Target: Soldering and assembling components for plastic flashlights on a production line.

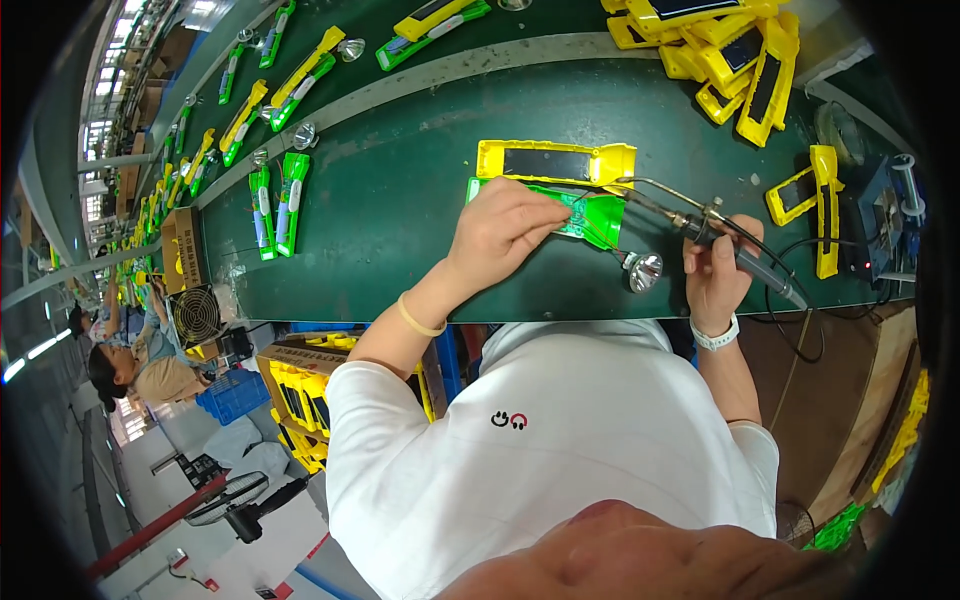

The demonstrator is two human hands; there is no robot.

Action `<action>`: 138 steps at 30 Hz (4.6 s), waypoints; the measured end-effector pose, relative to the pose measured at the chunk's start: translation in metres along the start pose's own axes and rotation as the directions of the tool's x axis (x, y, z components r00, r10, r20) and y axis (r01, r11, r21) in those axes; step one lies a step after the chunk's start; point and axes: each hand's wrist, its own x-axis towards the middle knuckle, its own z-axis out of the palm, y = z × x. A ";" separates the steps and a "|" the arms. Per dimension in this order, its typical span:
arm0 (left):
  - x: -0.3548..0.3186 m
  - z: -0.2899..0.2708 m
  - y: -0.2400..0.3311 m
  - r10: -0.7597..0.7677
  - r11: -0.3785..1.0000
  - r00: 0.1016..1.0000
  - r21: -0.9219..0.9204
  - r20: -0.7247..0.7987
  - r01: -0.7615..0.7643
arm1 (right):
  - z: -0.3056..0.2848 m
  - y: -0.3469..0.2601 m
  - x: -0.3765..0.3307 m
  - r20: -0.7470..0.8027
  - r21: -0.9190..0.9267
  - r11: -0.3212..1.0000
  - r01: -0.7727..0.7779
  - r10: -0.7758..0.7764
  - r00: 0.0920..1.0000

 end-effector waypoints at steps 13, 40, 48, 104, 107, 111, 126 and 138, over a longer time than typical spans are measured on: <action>0.005 -0.002 0.004 -0.125 0.989 0.985 0.096 0.120 0.114 | 0.008 0.003 -0.001 0.217 -0.287 0.952 -0.105 0.172 0.961; 0.004 -0.036 0.033 -0.237 0.839 0.970 0.515 0.054 0.176 | 0.000 -0.001 -0.001 0.180 -0.210 0.974 -0.090 0.129 0.975; 0.008 -0.019 0.026 -0.018 0.986 0.987 0.166 0.162 -0.010 | 0.001 -0.002 0.000 0.196 -0.211 0.973 -0.095 0.137 0.971; 0.029 0.018 -0.005 -0.181 0.980 0.982 0.096 0.047 0.176 | 0.018 0.007 0.049 0.179 -0.007 0.992 -0.125 0.124 0.976; 0.036 0.022 -0.001 -0.281 0.958 0.954 0.093 0.102 0.272 | 0.001 -0.002 0.041 0.194 -0.113 0.991 -0.072 0.093 0.977; 0.044 0.019 0.002 -0.263 0.947 0.949 0.233 0.176 0.219 | -0.012 -0.002 0.034 0.223 -0.252 0.968 -0.017 0.076 0.972; 0.056 0.019 0.007 -0.300 0.911 0.915 0.365 0.270 0.191 | -0.011 0.008 0.036 0.280 -0.440 0.896 -0.057 0.197 0.940; 0.057 0.018 0.008 -0.306 0.906 0.910 0.380 0.281 0.187 | 0.021 0.007 0.051 0.310 -0.183 0.981 -0.066 0.121 0.943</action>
